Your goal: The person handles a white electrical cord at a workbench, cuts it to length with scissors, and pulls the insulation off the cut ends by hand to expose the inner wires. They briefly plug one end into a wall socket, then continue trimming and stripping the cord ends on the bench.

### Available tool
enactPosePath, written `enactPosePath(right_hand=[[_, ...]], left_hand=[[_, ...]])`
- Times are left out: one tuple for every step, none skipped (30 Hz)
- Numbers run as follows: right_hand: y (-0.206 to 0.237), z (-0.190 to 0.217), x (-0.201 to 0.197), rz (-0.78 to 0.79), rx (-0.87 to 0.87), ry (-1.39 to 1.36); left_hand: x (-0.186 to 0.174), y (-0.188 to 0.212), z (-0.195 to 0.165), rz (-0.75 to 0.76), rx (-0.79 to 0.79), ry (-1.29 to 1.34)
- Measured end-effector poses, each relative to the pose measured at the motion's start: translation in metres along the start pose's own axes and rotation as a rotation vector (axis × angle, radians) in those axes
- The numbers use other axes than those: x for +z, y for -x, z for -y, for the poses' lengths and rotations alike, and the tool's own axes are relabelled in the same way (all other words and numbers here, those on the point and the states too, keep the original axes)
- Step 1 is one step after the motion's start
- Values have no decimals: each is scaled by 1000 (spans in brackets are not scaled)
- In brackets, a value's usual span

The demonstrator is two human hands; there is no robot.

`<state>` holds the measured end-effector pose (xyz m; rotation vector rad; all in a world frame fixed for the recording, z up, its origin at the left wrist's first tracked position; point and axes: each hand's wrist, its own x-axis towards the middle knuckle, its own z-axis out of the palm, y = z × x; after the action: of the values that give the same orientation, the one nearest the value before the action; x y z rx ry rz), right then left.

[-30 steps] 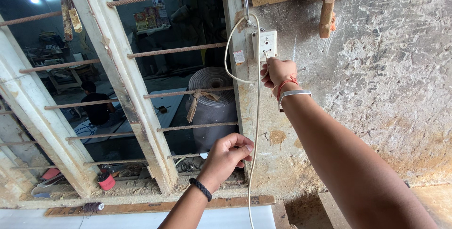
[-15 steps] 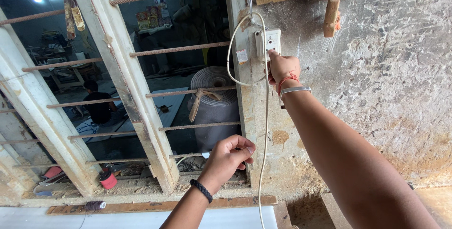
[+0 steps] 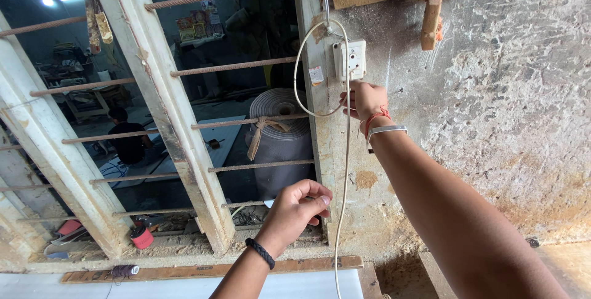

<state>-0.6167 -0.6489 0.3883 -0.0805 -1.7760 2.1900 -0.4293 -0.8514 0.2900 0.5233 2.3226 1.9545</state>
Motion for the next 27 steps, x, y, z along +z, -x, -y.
enactPosePath(right_hand=[[-1,-2,-1,25,2,27],[-1,-5,-2,53,4,54],[0,-8,-2,79,6,81],[1,-9,-1,77,3,45],[5,-11,0,72,0,8],[10,-12,0,70,-2,-29],[19,-14,0,60,-62,-123],[30,-16,-3,46,-121,-214],[45,-18,-8,31,-180,-301],[63,-23,-16,28,-267,-320],[87,-29,-27,23,-354,-337],[112,-35,-41,30,-446,-309],[138,-43,-53,41,-533,-283],[167,-53,-65,102,-545,-243],[198,-63,-78,161,-551,-200],[222,-70,-89,224,-550,-159],[243,-74,-97,241,-580,-41],[264,-78,-105,265,-606,79],[287,-81,-112,297,-627,197],[306,-83,-115,260,-506,109],[322,-84,-117,219,-387,23],[337,-84,-120,171,-269,-63],[353,-81,-127,140,-349,61],[362,-77,-133,111,-434,185],[370,-72,-137,84,-526,306],[375,-66,-141,94,-629,394],[378,-60,-143,97,-731,483]], left_hand=[[1,0,1,3,-6,1],[1,0,2,3,-11,2],[2,0,3,4,-14,15],[4,1,4,6,-18,27],[5,2,4,11,-22,38],[6,3,5,11,-19,34],[6,7,4,9,-18,30],[7,11,4,10,-19,28],[8,18,3,16,-3,78],[10,28,1,26,11,126],[11,37,-2,39,23,174],[14,48,-5,51,32,172],[15,63,-7,59,38,169],[20,77,-10,73,38,168],[27,90,-13,68,81,154],[33,102,-15,58,119,141],[39,114,-16,44,154,128],[46,121,-17,-1,185,152],[54,127,-18,-51,213,174],[61,136,-17,-107,238,192],[68,145,-15,-138,238,164],[73,157,-13,-166,239,131],[81,175,-10,-175,258,68],[89,193,-6,-180,280,4],[95,207,-4,-184,309,-64],[99,219,-2,-168,274,-26],[103,226,-2,-145,241,12]])
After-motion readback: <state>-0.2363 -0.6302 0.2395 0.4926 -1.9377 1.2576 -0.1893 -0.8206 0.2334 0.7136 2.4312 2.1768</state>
